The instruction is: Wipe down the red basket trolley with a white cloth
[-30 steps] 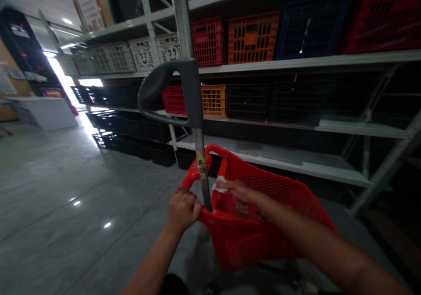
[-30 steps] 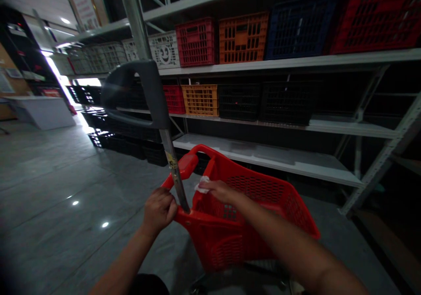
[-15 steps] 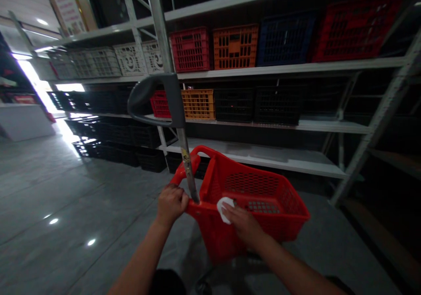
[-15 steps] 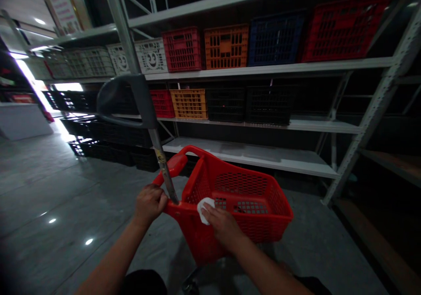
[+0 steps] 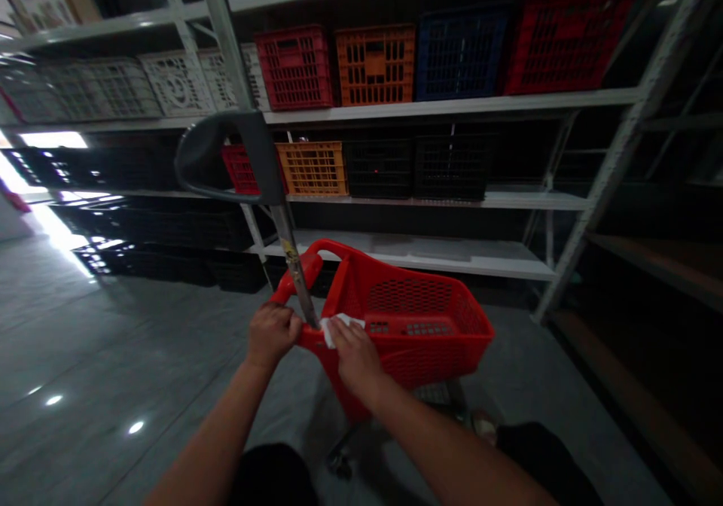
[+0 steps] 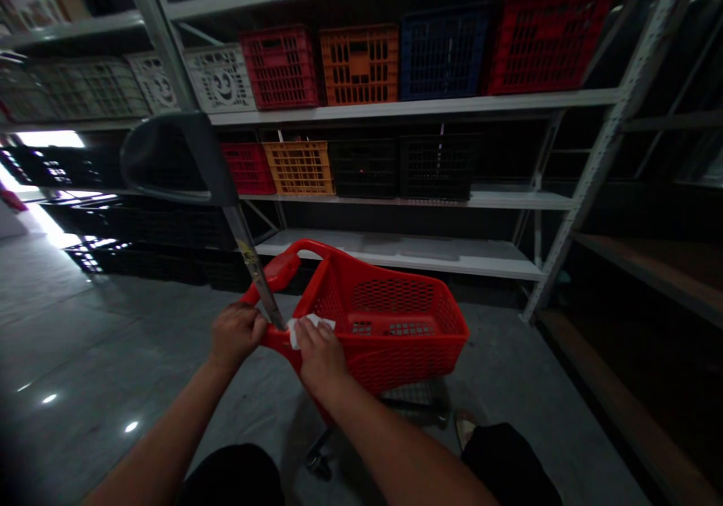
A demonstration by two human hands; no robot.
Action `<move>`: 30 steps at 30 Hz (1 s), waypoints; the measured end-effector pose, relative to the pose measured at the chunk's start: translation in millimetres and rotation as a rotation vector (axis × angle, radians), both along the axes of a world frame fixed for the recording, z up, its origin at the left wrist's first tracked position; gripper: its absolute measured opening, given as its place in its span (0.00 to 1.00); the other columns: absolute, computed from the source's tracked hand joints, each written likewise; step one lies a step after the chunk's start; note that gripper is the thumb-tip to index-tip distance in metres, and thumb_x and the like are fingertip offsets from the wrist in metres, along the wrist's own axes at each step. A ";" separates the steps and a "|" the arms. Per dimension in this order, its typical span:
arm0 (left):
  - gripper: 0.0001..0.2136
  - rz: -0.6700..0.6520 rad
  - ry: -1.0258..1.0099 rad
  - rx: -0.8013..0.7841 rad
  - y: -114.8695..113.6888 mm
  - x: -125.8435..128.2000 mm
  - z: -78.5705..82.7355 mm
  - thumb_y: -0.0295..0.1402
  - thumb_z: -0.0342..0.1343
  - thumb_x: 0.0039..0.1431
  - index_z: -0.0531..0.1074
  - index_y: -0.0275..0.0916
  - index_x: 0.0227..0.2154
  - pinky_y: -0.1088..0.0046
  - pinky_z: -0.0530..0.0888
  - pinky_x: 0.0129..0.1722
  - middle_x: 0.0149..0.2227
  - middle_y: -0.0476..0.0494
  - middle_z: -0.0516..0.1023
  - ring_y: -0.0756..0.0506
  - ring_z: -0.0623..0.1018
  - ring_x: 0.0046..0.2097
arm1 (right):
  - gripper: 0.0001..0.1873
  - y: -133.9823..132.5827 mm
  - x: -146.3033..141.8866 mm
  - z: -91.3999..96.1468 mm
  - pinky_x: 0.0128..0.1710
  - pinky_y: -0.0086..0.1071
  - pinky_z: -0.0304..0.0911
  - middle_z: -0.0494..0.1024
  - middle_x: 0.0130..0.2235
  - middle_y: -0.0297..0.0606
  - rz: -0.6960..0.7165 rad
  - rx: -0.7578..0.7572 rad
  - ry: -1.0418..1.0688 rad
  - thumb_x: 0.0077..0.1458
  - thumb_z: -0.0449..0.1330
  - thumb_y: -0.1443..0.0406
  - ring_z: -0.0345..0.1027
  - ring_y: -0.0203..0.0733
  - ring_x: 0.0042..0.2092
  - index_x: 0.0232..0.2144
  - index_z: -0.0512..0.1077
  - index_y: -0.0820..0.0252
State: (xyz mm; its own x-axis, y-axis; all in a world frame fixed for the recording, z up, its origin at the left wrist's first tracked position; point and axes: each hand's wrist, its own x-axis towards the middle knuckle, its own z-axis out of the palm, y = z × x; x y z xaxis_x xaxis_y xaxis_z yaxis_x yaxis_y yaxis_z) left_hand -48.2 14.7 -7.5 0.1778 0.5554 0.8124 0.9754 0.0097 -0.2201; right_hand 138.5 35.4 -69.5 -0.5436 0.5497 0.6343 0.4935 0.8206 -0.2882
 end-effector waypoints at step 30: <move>0.15 0.065 0.033 -0.010 6.3 -11.6 1.8 0.33 0.44 0.51 0.66 0.39 0.12 0.69 0.66 0.33 0.18 0.43 0.71 0.45 0.71 0.27 | 0.30 10.5 12.1 -9.1 0.59 0.37 0.46 0.58 0.59 0.40 0.041 0.025 0.018 0.50 0.48 0.75 0.50 0.40 0.59 0.57 0.57 0.63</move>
State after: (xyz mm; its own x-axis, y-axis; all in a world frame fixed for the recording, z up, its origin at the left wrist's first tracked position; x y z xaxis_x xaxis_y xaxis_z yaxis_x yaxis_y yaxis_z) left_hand -59.9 21.0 -5.7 0.1678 0.5750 0.8008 0.9649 0.0707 -0.2530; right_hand 150.6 45.9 -78.6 -0.5536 0.5115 0.6572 0.4546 0.8468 -0.2761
